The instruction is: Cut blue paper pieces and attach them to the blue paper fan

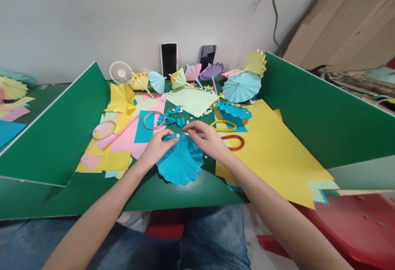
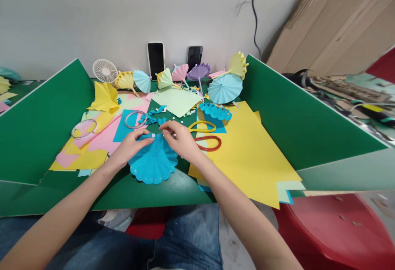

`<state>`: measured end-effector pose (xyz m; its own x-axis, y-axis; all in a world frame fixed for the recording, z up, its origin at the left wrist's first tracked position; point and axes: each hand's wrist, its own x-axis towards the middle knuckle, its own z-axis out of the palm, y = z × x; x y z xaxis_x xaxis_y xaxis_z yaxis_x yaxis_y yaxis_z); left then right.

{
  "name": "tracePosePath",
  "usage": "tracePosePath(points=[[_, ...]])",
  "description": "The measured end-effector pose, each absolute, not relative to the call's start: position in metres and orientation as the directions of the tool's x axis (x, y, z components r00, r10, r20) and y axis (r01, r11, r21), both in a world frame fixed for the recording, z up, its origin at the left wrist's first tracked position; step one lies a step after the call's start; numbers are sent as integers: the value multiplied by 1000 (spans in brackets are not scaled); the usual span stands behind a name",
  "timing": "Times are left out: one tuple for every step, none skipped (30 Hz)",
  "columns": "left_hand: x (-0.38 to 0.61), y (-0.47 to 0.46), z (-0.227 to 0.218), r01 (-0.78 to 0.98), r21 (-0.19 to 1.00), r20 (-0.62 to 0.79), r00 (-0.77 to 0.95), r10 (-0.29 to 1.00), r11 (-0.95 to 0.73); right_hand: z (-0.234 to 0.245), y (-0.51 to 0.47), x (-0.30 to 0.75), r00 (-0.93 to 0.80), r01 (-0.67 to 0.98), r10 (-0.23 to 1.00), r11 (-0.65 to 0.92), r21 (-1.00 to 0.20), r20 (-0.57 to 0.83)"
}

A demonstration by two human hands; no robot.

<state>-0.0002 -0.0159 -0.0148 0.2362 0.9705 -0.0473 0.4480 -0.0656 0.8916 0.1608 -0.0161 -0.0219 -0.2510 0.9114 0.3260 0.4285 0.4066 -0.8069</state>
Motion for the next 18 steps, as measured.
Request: tracePosePath(points=[[0, -16, -15, 441, 896, -54, 238, 970, -58, -21, -17, 160, -284, 417, 905, 413, -809, 316], [0, -16, -15, 433, 900, -59, 239, 969, -52, -21, -18, 159, -311, 409, 900, 417, -811, 306], [0, -16, -14, 428, 902, -61, 240, 969, -49, -21, -18, 159, -329, 405, 896, 419, -812, 298], [0, -16, -14, 425, 904, -61, 241, 969, -49, -20, -19, 158, -341, 404, 894, 420, -813, 292], [0, -16, -15, 424, 905, -61, 241, 969, -49, -20, -19, 158, -346, 405, 892, 420, -812, 289], [0, -16, -15, 423, 905, -61, 241, 969, -48, -19, -19, 158, -349, 407, 892, 422, -810, 289], [0, -15, -15, 422, 905, -63, 242, 968, -46, -19, -20, 158, -351, 410, 891, 423, -808, 289], [-1, -15, -15, 419, 907, -67, 244, 968, -43, -18, -20, 158, -353, 414, 890, 426, -804, 290], [-1, -15, -15, 415, 909, -71, 246, 967, -38, -18, -20, 158, -356, 422, 887, 432, -797, 293], [-2, -15, -15, 410, 912, -76, 247, 966, -33, -18, -20, 158, -361, 431, 883, 442, -787, 299], [-2, -15, -16, 404, 915, -80, 248, 966, -27, -18, -20, 159, -369, 442, 877, 457, -772, 308], [-3, -15, -15, 398, 917, -85, 247, 965, -21, -18, -19, 159, -378, 455, 869, 475, -753, 320], [-3, -15, -15, 393, 920, -91, 246, 965, -13, -18, -19, 160, -390, 472, 858, 497, -728, 334], [-3, -15, -15, 389, 921, -97, 243, 965, -5, -19, -19, 160, -403, 493, 847, 521, -697, 347], [-3, -15, -15, 387, 922, -104, 240, 965, 3, -19, -19, 161, -417, 517, 835, 542, -662, 358], [-3, -16, -14, 386, 922, -110, 237, 965, 10, -20, -19, 161, -432, 545, 825, 561, -623, 364], [-3, -16, -14, 387, 922, -116, 234, 965, 17, -20, -19, 162, -447, 574, 817, 575, -583, 366], [-3, -16, -14, 388, 921, -121, 231, 965, 23, -20, -20, 162, -461, 599, 809, 586, -545, 364]])
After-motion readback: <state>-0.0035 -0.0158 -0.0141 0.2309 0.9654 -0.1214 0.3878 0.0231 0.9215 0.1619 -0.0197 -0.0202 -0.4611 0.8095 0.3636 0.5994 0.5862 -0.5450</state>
